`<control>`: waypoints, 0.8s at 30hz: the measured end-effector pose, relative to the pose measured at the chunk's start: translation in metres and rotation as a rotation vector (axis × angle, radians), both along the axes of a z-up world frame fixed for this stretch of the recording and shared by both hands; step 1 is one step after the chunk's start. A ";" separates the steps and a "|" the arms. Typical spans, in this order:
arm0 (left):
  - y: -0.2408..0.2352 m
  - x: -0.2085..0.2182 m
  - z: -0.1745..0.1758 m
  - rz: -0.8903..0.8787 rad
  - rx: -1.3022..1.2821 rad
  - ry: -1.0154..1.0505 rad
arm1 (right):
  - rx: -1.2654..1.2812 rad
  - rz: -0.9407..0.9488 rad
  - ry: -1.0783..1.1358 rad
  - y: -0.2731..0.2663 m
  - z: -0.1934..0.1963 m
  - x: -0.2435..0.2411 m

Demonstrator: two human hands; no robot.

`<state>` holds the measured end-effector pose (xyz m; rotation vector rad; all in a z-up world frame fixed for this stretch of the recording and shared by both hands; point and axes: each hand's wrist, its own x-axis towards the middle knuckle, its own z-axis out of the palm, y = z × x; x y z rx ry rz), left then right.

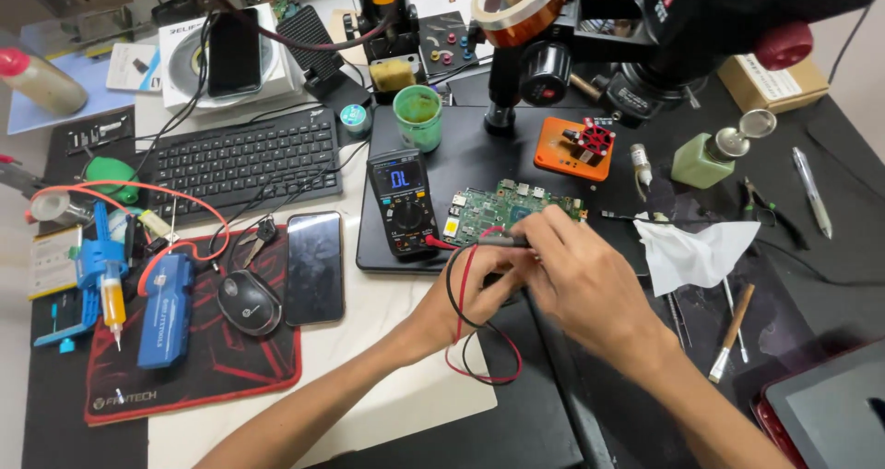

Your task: The person uses a multimeter to test various points on a green circuit board. They then pick up a black laptop screen, wipe the edges with a white cloth, and use a metal tool to pry along the seam of the screen casing.

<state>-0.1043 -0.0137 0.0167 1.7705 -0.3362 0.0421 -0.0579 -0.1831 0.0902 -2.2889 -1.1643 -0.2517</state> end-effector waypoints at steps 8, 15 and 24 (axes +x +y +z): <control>0.093 0.012 0.049 -0.472 -0.502 0.534 | 0.068 -0.142 -0.162 0.021 0.028 0.033; 0.186 0.000 0.096 -0.197 -0.136 0.382 | 0.201 -0.219 -0.026 0.030 0.023 0.047; 0.181 0.049 0.013 0.392 -0.100 0.412 | 0.155 -0.229 0.589 0.064 -0.019 0.033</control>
